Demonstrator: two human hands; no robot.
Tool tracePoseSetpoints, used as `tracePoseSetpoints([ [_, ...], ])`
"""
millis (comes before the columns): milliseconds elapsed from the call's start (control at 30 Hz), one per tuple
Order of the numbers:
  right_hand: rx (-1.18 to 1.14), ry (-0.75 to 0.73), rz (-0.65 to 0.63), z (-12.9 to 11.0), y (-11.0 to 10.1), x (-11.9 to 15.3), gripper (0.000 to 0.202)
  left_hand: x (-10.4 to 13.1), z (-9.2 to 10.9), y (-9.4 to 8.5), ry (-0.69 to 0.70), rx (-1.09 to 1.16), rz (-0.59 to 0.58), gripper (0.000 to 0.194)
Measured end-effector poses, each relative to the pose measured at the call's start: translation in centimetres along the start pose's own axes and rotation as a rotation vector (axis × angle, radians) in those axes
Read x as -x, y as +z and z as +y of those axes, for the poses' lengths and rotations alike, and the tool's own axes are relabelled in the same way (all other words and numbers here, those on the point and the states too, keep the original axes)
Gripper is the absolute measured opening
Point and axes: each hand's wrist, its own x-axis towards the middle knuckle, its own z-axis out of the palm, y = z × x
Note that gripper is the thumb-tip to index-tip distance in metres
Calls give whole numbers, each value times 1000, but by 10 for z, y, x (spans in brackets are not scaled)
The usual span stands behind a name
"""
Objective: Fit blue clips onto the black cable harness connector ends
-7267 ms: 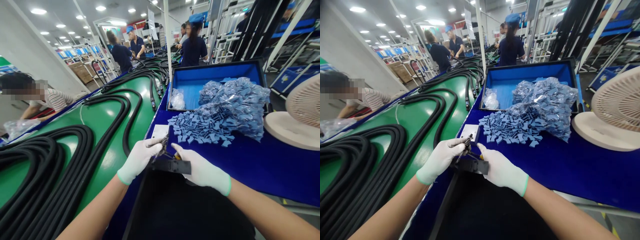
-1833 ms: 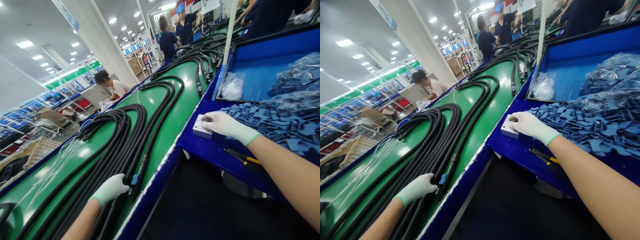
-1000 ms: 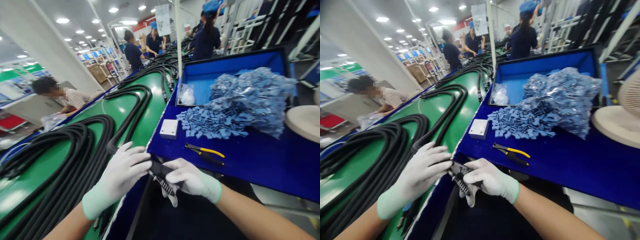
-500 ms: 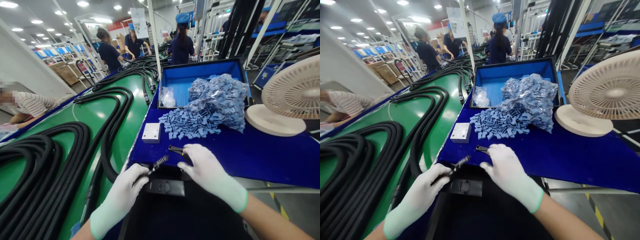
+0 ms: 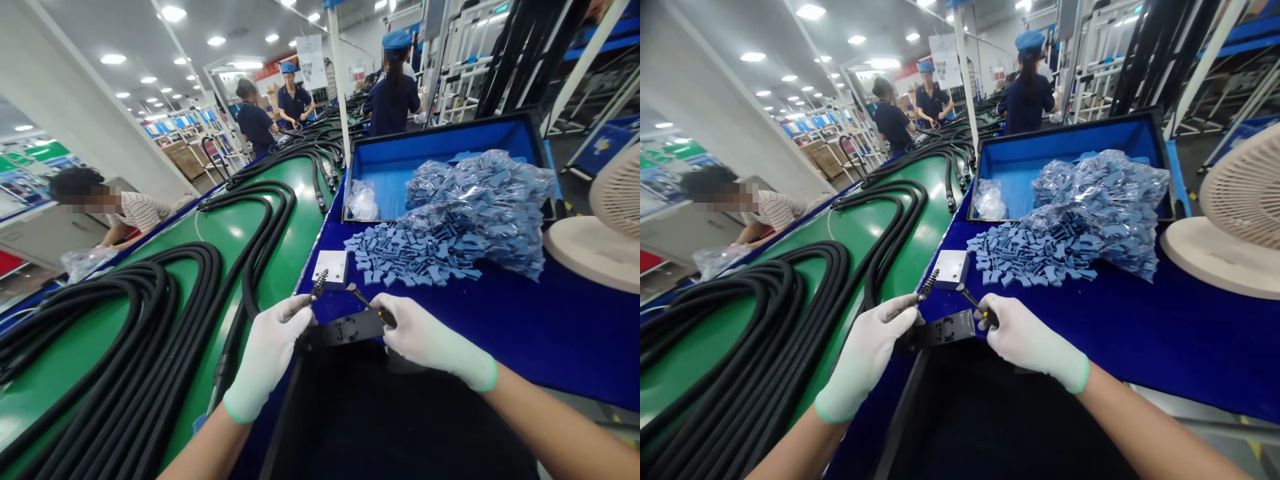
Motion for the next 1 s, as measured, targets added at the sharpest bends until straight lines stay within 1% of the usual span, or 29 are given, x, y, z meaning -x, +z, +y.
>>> tracePoseSetpoints([
  [100, -71, -196, -88, -23, 5, -4, 45, -1, 7, -4, -5, -20, 12, 41],
  [167, -131, -293, -101, -35, 7, -7, 51, -1, 9, -4, 9, -39, 22, 42],
  [233, -161, -367, -104, -40, 8, -11, 47, -2, 9, -2, 28, -28, 14, 42],
  [333, -144, -420, -119, -41, 9, -16, 36, -3, 6, 1, 39, 5, -4, 40],
  [400, -131, -419, -133, -39, 10, -17, 32, -4, 4, 3, 41, 3, -13, 39],
  [533, -132, -353, -124, -33, 13, -16, 23, -4, 5, 6, 31, 19, -27, 38],
  [600, -127, -363, -97, -27, 14, -16, 16, -4, 6, 6, 35, 21, -29, 38],
  [667, -111, -390, -62, -21, 16, -17, 8, -6, 9, 3, 36, 24, -62, 40],
  [733, -79, -398, -43, -15, 17, -17, 5, -12, 12, -1, 37, 31, -124, 42],
  [800, -39, -391, -39, -12, 18, -18, 4, -23, 14, -4, 48, 81, -238, 42],
  [833, -21, -385, -42, -11, 18, -18, 4, -30, 14, -4, 50, 141, -319, 43],
  [900, -1, -349, -50, -11, 18, -18, 7, -46, 11, -1, 27, 331, -493, 47],
  [933, -2, -325, -53, -11, 17, -18, 8, -53, 9, 1, 6, 436, -556, 48],
  [967, -9, -303, -49, -12, 16, -18, 9, -59, 6, 4, -15, 522, -595, 48],
  [1000, -21, -284, -39, -12, 15, -18, 11, -64, 4, 7, -28, 583, -608, 47],
])
